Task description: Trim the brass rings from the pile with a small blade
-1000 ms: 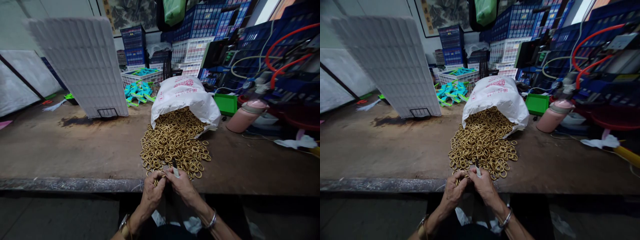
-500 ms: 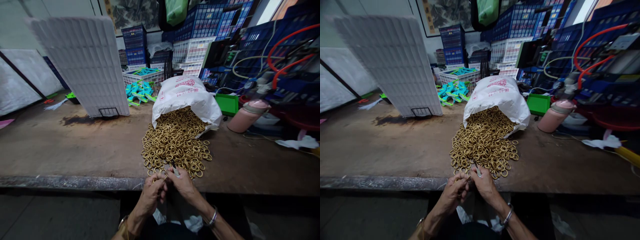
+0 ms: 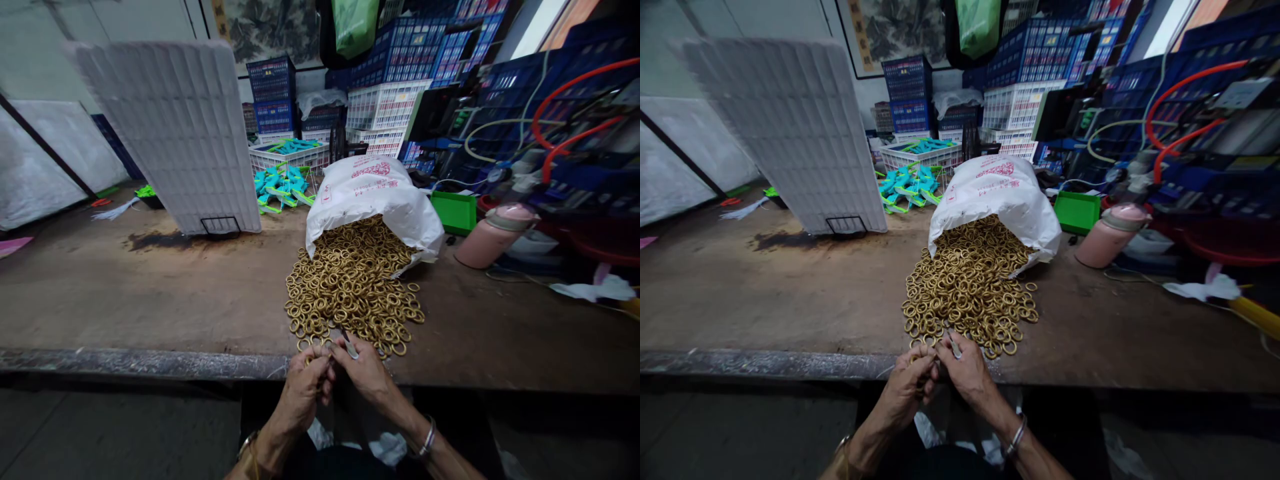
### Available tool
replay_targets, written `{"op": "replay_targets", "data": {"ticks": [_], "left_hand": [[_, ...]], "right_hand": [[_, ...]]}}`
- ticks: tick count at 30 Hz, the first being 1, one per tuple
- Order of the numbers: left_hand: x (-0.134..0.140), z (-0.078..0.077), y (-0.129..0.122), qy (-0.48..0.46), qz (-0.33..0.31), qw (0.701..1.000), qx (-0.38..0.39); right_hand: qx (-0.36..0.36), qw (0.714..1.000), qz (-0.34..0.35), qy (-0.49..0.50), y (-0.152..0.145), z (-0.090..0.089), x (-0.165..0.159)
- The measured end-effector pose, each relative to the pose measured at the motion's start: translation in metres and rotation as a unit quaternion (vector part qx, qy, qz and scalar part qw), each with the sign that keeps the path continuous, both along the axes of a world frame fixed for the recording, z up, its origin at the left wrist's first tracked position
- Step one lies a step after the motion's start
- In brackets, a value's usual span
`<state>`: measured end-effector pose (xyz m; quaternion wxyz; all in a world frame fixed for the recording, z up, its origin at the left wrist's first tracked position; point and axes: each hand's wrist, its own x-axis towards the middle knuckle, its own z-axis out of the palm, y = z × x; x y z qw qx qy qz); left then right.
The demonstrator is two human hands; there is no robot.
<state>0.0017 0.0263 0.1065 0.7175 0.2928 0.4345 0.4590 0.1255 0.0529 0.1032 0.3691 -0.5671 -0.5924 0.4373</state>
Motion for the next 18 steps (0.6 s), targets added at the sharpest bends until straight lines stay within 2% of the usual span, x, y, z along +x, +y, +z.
{"op": "replay_targets", "data": {"ticks": [3,6,9,12,18], "left_hand": [[0.0,-0.002,-0.001,-0.011,0.002,1.0,-0.004],[0.0,-0.003,0.0,-0.015,0.016,1.0,-0.005],[0.0,-0.003,0.002,-0.009,0.032,0.999,-0.009],[0.0,0.0,0.003,0.007,0.046,0.999,-0.013],[-0.002,0.002,0.002,0.033,0.044,0.998,-0.024]], "right_hand": [[0.001,1.0,-0.008,-0.003,0.0,-0.001,0.003],[0.049,0.995,-0.014,-0.083,-0.003,-0.005,0.007],[0.105,0.973,0.042,-0.202,-0.009,-0.01,0.01],[0.116,0.948,0.096,-0.28,-0.015,-0.014,0.009],[0.121,0.921,0.098,-0.358,-0.017,-0.015,0.004]]}}
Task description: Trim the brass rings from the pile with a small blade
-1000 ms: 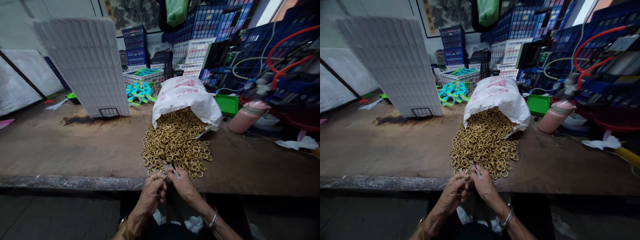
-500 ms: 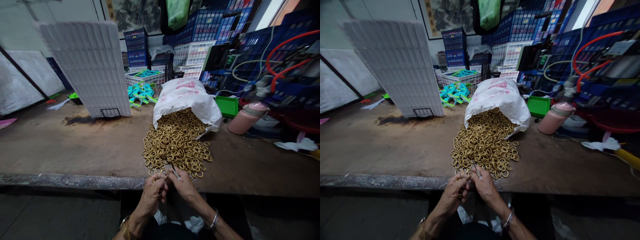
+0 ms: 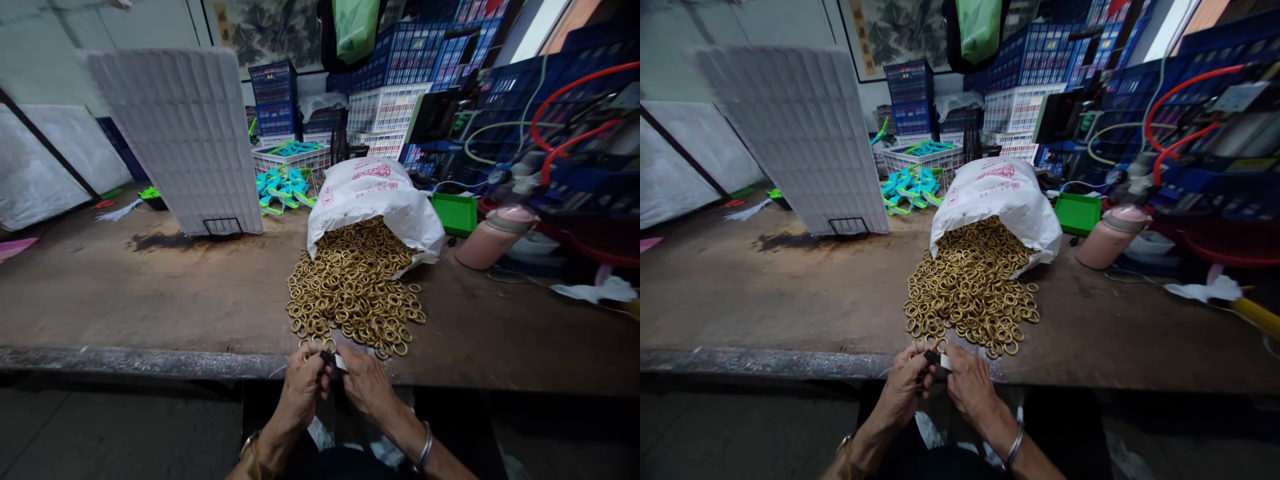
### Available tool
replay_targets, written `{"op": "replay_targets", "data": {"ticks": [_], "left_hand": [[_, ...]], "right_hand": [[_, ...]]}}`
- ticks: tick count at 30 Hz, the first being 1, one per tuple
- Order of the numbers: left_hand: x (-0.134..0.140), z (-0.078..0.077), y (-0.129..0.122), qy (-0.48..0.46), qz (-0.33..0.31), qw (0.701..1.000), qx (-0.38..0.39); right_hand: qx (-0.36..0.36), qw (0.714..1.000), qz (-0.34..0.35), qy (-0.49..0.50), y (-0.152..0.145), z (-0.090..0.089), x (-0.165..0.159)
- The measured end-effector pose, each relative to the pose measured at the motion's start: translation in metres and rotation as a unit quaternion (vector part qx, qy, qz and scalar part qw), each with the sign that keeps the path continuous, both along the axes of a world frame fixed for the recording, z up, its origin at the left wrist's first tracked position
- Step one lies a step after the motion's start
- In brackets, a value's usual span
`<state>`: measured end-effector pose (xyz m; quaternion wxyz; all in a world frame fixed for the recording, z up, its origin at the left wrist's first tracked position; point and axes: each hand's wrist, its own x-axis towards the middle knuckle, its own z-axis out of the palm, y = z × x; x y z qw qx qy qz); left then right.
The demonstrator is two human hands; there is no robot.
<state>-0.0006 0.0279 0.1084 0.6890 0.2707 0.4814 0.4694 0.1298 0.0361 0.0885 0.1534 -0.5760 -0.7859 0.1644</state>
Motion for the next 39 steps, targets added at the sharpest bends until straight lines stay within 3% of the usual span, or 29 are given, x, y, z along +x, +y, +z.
{"op": "replay_targets", "data": {"ticks": [5,12,19,26,32,39], "left_hand": [[-0.003,-0.005,-0.001,-0.015,-0.017,1.0,0.008],[-0.009,0.008,-0.014,-0.129,-0.092,0.987,-0.01],[-0.008,-0.002,-0.014,-0.173,-0.077,0.981,-0.041],[-0.012,-0.004,-0.01,-0.161,-0.069,0.984,-0.02],[-0.012,-0.003,-0.004,-0.188,-0.079,0.978,-0.032],[-0.014,-0.002,0.004,-0.227,-0.056,0.97,-0.064]], "right_hand": [[-0.001,0.998,-0.026,-0.065,-0.001,0.006,-0.006],[0.018,0.989,-0.119,-0.087,0.015,0.007,0.021],[0.101,0.977,-0.159,-0.101,0.034,0.015,0.034],[0.09,0.972,-0.157,-0.149,0.043,0.011,0.036],[0.124,0.983,-0.134,-0.031,0.044,0.003,0.04],[0.057,0.974,-0.092,0.2,0.034,0.003,0.023]]}}
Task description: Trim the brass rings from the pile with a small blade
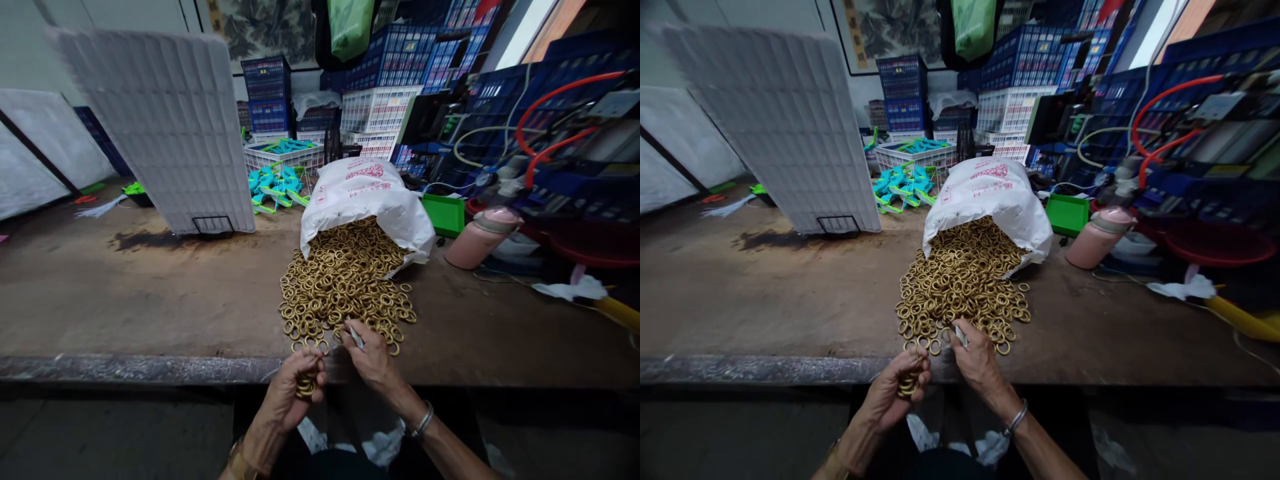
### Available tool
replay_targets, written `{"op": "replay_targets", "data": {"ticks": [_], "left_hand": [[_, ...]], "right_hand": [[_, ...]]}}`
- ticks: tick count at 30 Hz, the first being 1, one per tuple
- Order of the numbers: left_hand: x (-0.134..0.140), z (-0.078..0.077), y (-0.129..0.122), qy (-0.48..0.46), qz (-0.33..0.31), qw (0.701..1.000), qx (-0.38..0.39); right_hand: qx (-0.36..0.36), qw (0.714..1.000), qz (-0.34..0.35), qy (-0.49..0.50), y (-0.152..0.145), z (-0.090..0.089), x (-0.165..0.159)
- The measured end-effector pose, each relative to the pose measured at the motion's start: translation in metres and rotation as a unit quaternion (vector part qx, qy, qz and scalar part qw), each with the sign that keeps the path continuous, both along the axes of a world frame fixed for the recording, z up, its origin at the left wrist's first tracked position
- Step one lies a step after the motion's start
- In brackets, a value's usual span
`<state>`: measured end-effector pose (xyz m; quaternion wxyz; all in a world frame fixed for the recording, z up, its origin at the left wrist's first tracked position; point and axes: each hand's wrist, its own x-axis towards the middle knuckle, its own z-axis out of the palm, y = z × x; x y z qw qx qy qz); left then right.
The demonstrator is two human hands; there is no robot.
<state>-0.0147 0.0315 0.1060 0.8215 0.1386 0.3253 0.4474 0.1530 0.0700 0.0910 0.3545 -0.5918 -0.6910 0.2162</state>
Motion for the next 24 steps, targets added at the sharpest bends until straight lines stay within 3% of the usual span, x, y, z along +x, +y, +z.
{"op": "replay_targets", "data": {"ticks": [6,12,19,24], "left_hand": [[0.001,-0.004,0.004,0.088,0.05,0.994,0.032],[0.007,-0.013,0.0,0.227,0.074,0.966,0.096],[0.004,-0.011,-0.003,0.206,0.042,0.973,0.099],[0.004,-0.009,-0.002,0.279,0.02,0.948,0.15]], "right_hand": [[0.001,0.995,0.068,0.074,-0.01,0.007,-0.015],[0.04,0.987,0.144,0.054,-0.016,0.011,-0.02],[0.069,0.986,0.142,0.043,-0.021,0.01,-0.021],[0.058,0.988,0.142,0.033,-0.021,0.006,-0.022]]}}
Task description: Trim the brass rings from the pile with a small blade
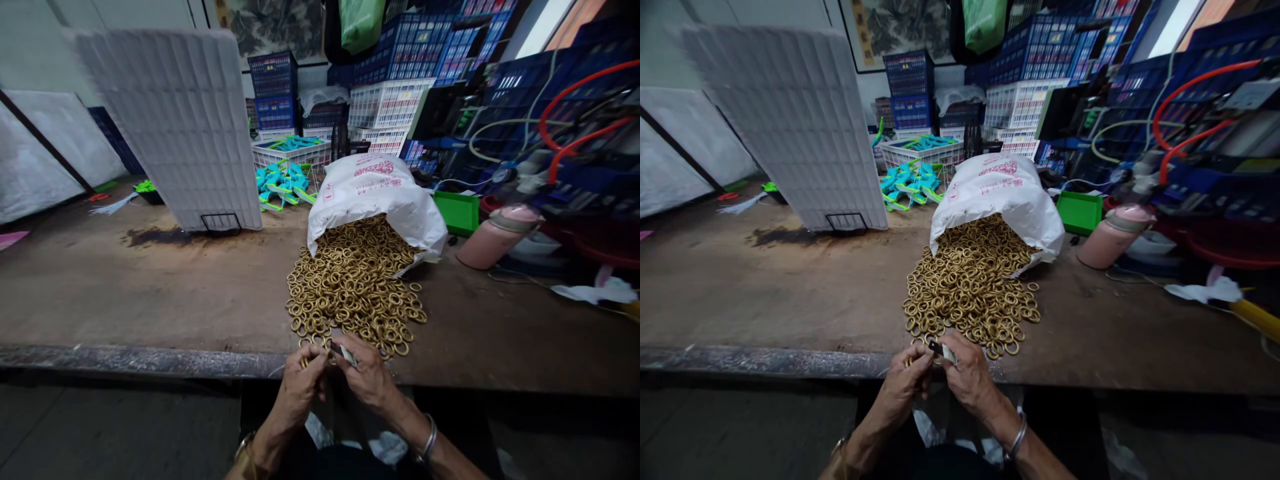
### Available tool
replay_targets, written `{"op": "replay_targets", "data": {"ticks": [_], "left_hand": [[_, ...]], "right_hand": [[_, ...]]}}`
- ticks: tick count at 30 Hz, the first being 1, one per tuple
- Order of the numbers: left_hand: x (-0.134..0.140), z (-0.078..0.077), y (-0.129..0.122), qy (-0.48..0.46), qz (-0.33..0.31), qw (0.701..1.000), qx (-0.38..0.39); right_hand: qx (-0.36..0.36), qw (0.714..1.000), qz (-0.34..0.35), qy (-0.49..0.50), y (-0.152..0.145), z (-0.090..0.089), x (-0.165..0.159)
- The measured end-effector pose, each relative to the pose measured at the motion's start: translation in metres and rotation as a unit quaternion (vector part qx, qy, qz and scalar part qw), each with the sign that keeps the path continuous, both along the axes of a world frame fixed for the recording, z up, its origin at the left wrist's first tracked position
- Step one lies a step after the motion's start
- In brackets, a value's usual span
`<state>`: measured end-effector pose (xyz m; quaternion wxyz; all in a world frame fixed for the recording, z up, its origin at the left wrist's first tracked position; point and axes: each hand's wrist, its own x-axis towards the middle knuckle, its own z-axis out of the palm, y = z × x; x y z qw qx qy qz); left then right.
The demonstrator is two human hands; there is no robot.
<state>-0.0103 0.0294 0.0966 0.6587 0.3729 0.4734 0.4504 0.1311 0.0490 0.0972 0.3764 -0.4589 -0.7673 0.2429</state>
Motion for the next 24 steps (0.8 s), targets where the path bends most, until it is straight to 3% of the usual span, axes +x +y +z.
{"op": "replay_targets", "data": {"ticks": [5,13,19,24], "left_hand": [[0.001,0.0,0.002,0.082,0.009,0.996,0.018],[0.003,0.001,0.001,0.135,0.022,0.982,0.129],[0.001,0.003,-0.001,0.074,-0.023,0.997,0.017],[-0.001,0.002,-0.001,-0.017,-0.05,0.998,-0.032]], "right_hand": [[-0.091,0.995,-0.001,-0.026,-0.001,0.002,-0.001],[-0.213,0.975,-0.009,0.061,0.003,0.007,-0.004],[-0.235,0.967,-0.036,0.088,0.003,-0.002,-0.005],[-0.232,0.965,-0.057,0.105,0.004,-0.007,-0.004]]}}
